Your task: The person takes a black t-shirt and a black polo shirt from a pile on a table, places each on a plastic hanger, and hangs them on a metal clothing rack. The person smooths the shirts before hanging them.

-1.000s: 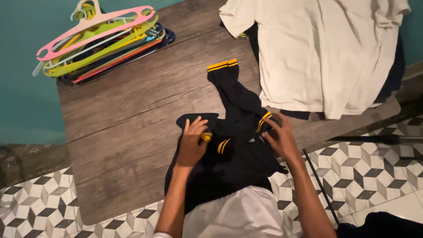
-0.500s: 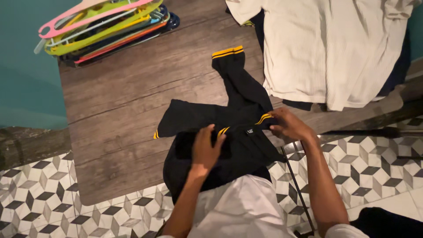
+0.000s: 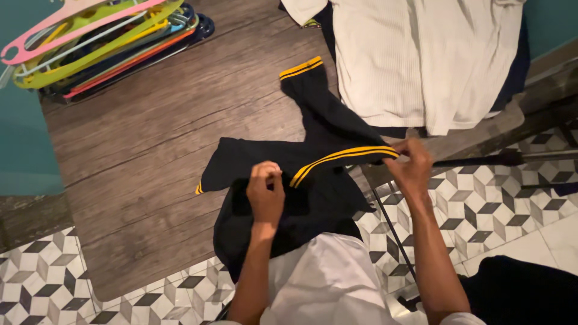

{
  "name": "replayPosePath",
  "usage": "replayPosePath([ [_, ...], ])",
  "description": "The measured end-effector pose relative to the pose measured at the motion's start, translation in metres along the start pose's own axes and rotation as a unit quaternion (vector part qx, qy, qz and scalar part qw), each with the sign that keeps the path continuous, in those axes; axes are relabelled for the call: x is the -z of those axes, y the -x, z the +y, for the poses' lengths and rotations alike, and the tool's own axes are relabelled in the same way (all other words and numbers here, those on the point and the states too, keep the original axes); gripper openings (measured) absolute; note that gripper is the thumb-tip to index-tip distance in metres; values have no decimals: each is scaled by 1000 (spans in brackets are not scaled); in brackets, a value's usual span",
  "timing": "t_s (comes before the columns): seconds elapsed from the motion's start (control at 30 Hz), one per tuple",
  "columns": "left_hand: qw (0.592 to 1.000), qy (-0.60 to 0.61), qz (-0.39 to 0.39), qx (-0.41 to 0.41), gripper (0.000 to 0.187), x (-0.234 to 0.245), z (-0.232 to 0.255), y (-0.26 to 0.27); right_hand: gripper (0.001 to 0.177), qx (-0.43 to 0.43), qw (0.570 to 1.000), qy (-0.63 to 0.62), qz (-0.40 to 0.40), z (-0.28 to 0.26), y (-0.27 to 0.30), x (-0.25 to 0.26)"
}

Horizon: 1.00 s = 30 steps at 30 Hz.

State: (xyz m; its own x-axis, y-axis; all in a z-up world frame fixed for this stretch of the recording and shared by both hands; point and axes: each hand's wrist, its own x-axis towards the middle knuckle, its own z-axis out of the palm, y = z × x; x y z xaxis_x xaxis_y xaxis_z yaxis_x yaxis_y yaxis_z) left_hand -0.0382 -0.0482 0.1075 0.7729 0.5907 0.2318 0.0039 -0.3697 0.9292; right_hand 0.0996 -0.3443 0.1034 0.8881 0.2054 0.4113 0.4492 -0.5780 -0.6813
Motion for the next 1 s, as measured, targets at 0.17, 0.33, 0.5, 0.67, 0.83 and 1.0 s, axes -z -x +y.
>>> replayPosePath([
  [0.17, 974, 8, -205, -94, 45, -2, 24, -5, 27, 53, 996, 68, 25, -43, -12, 13],
  [0.33, 990, -61, -118, -42, 38, -37, 6, 32, 31, 111, 989, 83, 42, -57, -17, 15],
  [0.5, 995, -91, -29, -36, 23, -3, 10, 7, 29, 68, 985, 159, 13, -52, -6, 33],
  [0.67, 956, -237, 78, -151, 27, 47, 50, -26, 28, 48, 992, 104, -43, -87, -1, 48],
  [0.83, 976, -196, -95, -5, 41, 89, 94, -48, 25, 38, 995, 90, -8, -113, -19, 53],
  [1.0, 965, -155, -214, -8, 23, 115, 108, -79, 21, -94, 983, -85, -130, -97, -49, 41],
])
